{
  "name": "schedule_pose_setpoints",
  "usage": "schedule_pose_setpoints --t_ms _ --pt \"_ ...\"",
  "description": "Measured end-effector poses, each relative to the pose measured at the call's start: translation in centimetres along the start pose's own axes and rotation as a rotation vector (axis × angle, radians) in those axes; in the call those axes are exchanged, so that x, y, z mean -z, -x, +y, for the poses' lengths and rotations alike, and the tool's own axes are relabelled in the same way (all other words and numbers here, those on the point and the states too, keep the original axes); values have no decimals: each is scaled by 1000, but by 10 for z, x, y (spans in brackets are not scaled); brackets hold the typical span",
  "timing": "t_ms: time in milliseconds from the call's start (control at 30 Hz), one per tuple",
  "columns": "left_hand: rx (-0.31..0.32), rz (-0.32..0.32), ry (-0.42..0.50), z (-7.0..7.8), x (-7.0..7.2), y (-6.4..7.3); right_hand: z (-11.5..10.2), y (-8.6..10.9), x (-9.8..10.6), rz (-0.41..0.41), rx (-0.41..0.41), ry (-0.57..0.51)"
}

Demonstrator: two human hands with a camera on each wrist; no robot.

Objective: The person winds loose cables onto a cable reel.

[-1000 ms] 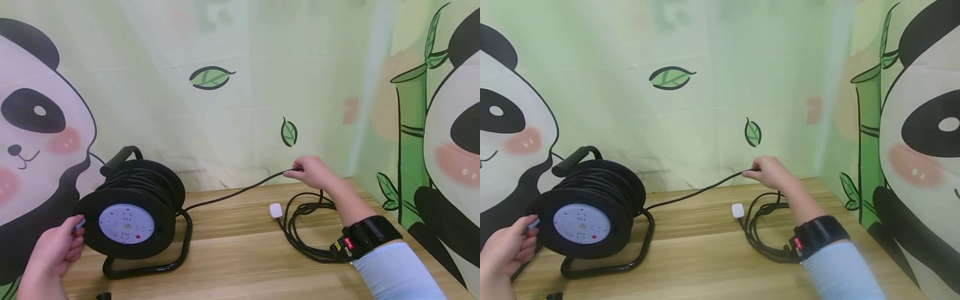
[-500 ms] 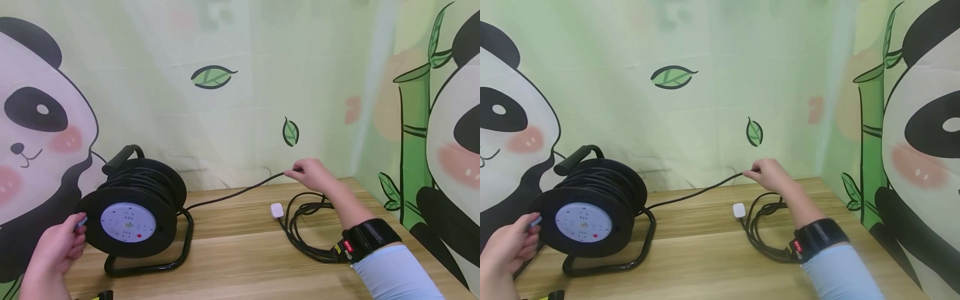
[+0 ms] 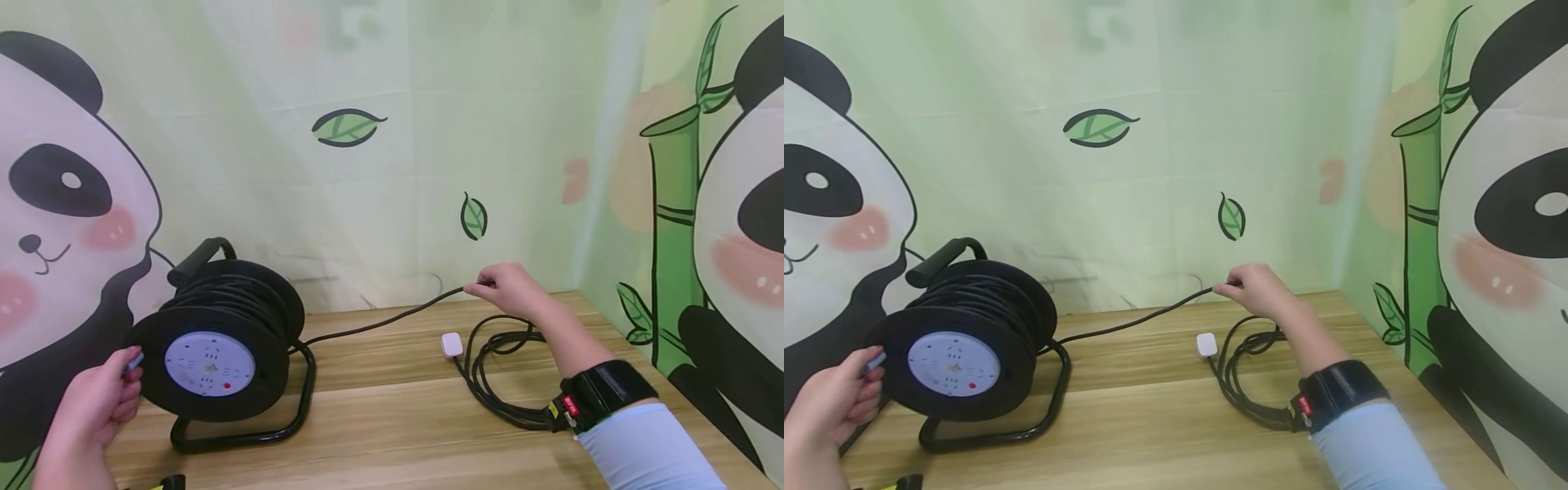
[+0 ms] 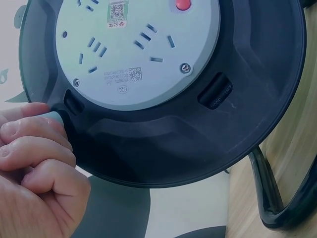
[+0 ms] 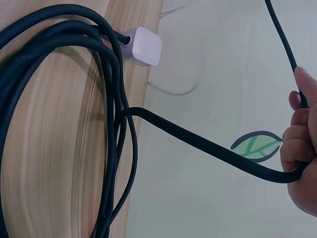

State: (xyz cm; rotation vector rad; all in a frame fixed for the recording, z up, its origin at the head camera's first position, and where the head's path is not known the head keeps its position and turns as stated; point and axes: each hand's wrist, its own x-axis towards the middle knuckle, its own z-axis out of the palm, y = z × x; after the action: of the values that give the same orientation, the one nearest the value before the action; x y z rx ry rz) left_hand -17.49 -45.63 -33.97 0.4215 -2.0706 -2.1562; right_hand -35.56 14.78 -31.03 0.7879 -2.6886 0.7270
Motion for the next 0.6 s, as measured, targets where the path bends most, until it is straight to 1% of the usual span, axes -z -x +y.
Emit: schedule_pose_setpoints --t_ms 233,300,467,533,600 --pt "7 -2 4 2 0 0 1 1 -2 -16 7 -15" --pt "3 -14 17 3 0 0 0 1 -3 -23 8 -17" --pt "-28 -74 121 5 -1 1 -2 1 -3 -32 12 -20" --pt "-40 -84 151 6 -2 2 -3 1 -3 -38 11 -22" --pt "-52 -77 160 6 -4 2 -5 1 -3 -46 13 -22"
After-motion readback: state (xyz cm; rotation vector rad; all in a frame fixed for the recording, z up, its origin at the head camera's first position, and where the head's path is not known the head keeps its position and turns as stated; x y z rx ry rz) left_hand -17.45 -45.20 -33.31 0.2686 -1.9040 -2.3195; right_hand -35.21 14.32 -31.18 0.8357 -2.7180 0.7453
